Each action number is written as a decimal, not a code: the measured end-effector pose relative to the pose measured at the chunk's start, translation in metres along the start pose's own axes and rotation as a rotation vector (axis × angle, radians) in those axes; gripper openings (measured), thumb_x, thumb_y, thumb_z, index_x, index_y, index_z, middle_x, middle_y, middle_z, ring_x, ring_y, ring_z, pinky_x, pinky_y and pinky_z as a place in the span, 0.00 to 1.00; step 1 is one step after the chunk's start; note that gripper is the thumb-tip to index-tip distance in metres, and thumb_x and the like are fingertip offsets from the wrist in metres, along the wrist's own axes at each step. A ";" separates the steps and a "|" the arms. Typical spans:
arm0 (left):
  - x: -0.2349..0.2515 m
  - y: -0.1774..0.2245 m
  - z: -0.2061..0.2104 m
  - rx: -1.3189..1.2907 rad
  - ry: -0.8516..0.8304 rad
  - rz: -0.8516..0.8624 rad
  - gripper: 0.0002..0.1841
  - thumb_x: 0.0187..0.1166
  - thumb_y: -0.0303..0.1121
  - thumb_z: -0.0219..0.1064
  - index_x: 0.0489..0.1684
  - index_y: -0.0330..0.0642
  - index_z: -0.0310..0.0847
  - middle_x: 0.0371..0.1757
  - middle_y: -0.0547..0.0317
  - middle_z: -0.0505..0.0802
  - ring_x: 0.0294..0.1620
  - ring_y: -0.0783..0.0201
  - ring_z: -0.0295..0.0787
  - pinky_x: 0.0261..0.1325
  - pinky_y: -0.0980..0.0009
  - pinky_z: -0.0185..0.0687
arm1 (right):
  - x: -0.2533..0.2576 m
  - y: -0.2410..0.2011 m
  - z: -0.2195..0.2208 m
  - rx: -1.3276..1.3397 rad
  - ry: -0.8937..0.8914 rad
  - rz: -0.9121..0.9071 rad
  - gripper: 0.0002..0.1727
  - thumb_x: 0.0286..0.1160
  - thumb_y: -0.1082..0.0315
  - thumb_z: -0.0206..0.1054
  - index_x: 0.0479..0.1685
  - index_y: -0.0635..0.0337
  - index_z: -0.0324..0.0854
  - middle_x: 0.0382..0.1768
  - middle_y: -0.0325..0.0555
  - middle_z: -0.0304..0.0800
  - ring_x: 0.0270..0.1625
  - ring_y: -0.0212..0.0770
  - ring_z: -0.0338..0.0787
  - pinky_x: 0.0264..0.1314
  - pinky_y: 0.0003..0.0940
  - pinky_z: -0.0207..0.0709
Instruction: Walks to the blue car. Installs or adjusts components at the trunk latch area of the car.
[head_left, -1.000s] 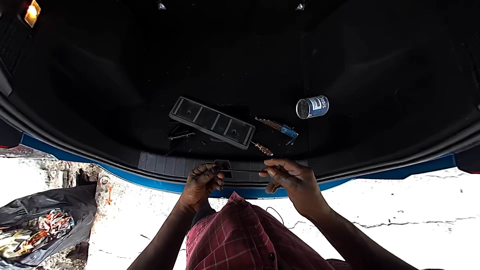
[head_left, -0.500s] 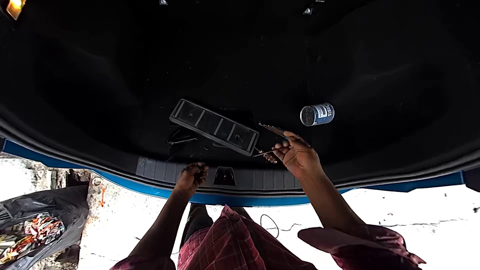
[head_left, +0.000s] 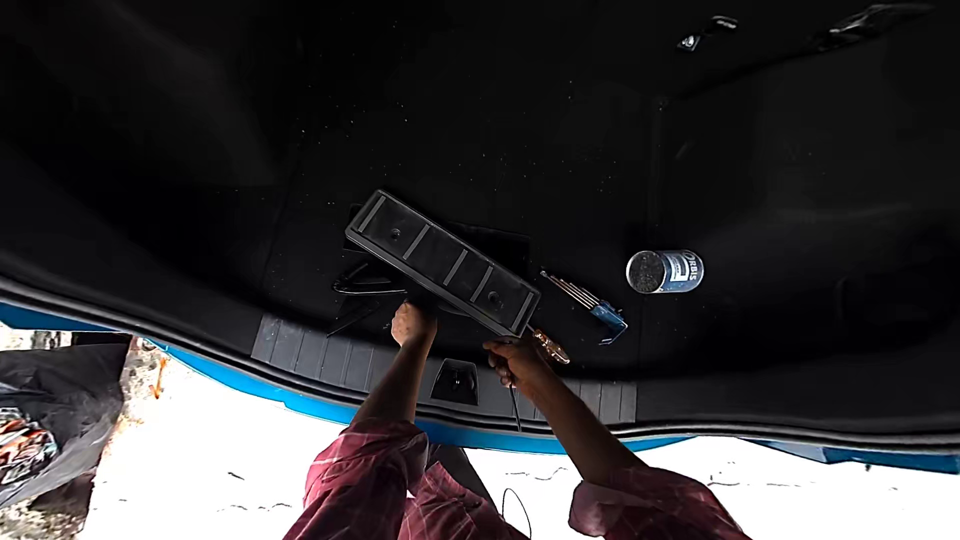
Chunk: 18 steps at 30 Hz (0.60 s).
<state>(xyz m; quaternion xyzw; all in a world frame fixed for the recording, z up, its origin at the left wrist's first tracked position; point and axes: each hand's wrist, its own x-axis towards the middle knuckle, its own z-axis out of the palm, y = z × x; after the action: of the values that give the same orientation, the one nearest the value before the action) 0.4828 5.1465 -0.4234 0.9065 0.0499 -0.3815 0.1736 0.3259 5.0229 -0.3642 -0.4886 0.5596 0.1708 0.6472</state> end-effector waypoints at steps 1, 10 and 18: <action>0.001 0.000 0.000 -0.008 -0.014 0.012 0.21 0.81 0.48 0.64 0.56 0.39 0.86 0.58 0.40 0.92 0.61 0.41 0.90 0.57 0.38 0.84 | -0.001 0.000 0.005 -0.012 -0.005 0.019 0.11 0.89 0.63 0.61 0.57 0.59 0.81 0.19 0.38 0.74 0.11 0.27 0.63 0.11 0.21 0.59; -0.105 -0.015 -0.037 0.018 -0.098 0.796 0.13 0.77 0.39 0.69 0.47 0.39 0.88 0.45 0.49 0.93 0.47 0.49 0.93 0.52 0.44 0.88 | -0.023 -0.003 0.029 0.655 -0.205 0.164 0.14 0.89 0.62 0.56 0.50 0.63 0.83 0.34 0.50 0.90 0.30 0.41 0.90 0.35 0.37 0.89; -0.152 -0.006 -0.020 0.388 -0.102 0.994 0.17 0.83 0.43 0.63 0.58 0.41 0.89 0.58 0.48 0.92 0.61 0.51 0.89 0.64 0.54 0.85 | -0.044 0.018 0.014 0.854 -0.357 0.041 0.16 0.90 0.60 0.53 0.46 0.59 0.84 0.38 0.49 0.92 0.41 0.41 0.93 0.46 0.39 0.89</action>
<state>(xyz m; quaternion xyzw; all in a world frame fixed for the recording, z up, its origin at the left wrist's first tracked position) 0.3881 5.1655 -0.3039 0.8167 -0.4653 -0.2990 0.1647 0.3061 5.0573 -0.3343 -0.1303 0.4691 0.0192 0.8733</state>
